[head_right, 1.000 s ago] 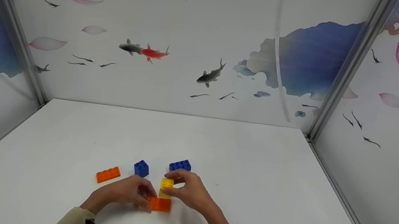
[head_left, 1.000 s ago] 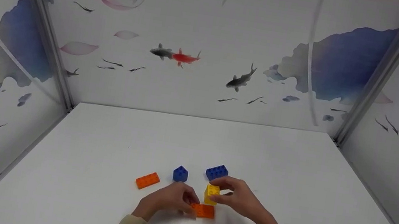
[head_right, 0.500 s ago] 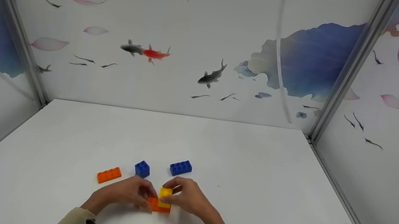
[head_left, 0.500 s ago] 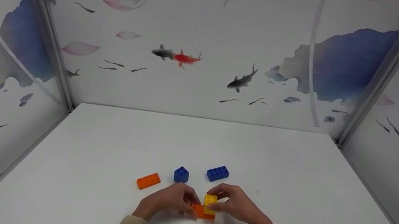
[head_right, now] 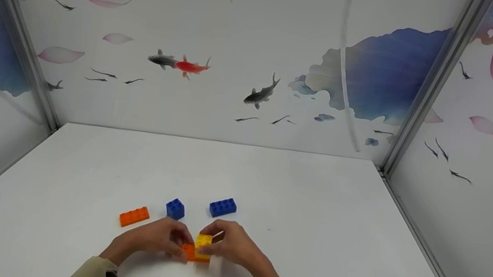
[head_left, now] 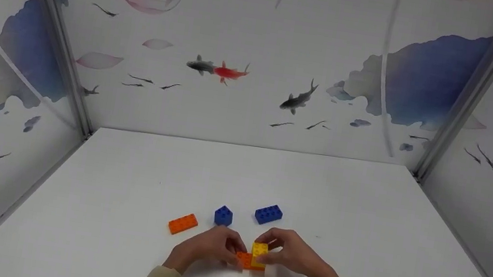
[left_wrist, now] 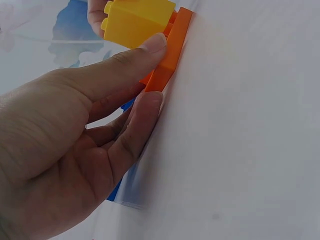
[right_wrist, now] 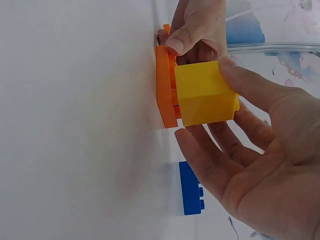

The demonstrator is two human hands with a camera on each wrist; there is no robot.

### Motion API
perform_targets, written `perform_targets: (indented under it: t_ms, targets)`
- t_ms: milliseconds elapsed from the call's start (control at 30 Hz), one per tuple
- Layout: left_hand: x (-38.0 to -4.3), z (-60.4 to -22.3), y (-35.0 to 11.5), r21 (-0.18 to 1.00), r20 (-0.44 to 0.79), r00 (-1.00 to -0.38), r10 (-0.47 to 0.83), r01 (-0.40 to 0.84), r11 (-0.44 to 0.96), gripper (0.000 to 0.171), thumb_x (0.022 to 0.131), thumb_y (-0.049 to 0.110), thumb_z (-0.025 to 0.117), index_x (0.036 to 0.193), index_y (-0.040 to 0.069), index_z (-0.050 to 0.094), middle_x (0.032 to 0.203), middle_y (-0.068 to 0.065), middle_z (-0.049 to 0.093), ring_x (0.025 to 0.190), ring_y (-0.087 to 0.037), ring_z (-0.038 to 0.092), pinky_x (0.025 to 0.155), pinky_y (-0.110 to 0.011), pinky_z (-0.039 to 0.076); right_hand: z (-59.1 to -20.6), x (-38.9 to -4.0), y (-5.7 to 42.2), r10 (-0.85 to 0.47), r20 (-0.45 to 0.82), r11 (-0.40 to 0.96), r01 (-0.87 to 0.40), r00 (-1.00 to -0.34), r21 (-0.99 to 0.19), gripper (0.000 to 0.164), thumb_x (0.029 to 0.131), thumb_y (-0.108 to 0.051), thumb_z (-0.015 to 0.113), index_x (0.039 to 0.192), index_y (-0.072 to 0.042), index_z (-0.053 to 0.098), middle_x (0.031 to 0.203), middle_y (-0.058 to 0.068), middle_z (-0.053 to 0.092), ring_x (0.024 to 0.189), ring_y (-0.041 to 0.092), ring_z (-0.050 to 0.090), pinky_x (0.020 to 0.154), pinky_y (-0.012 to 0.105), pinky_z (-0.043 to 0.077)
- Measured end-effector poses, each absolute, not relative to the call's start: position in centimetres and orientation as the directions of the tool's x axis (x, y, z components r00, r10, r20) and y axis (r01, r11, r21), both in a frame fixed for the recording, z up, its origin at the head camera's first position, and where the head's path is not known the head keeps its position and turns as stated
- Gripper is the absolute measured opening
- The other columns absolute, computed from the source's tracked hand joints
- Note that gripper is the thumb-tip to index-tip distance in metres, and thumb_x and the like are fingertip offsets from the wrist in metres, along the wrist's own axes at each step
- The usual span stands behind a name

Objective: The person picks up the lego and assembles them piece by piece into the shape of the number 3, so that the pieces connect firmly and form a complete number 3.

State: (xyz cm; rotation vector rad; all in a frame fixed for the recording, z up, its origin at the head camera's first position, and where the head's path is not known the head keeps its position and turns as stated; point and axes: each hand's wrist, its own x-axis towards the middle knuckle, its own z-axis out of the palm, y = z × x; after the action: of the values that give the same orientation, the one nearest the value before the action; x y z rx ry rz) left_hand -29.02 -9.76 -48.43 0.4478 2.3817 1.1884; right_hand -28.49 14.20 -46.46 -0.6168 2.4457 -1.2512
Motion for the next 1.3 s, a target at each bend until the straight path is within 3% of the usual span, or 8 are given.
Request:
perform_targets:
  t_ms: [567,933,1300]
  targets:
    - [-28.9,-48.3,-9.7,0.805,-0.250,-0.846,0.471,0.088,0.586,0.019,0.082,0.022,0.083,0.099,0.019,0.076,0.090,0.002,0.070,0.079,-0.017,0.060,0.081,-0.033,0.057,-46.5,-28.7,14.1,-0.501,-0.134,0.514,-0.169,-0.855,-0.841,0.025,0.081,-0.017,0.084,0.104,-0.013,0.073,0.121,0.008,0.073,0.102,0.023,0.071,0.091,0.039,0.060]
    - [-29.0,-48.2,-9.7,0.811,-0.262,-0.848,0.461,0.066,0.581,0.020,0.079,0.022,0.085,0.097,0.019,0.075,0.088,0.002,0.070,0.075,-0.016,0.059,0.075,-0.029,0.056,-45.9,-28.7,14.0,-0.531,-0.152,0.508,-0.169,-0.834,-0.845,0.021,0.082,-0.015,0.082,0.099,-0.010,0.070,0.122,0.012,0.072,0.105,0.028,0.071,0.091,0.041,0.060]
    - [-29.1,-48.2,-9.6,0.809,-0.260,-0.847,0.463,0.071,0.584,0.021,0.080,0.024,0.085,0.098,0.020,0.075,0.088,0.002,0.070,0.077,-0.016,0.060,0.077,-0.029,0.057,-45.9,-29.9,14.5,-0.545,-0.191,0.542,-0.169,-0.816,-0.823,0.024,0.084,-0.019,0.081,0.106,-0.013,0.072,0.115,0.004,0.072,0.102,0.022,0.070,0.090,0.039,0.060]
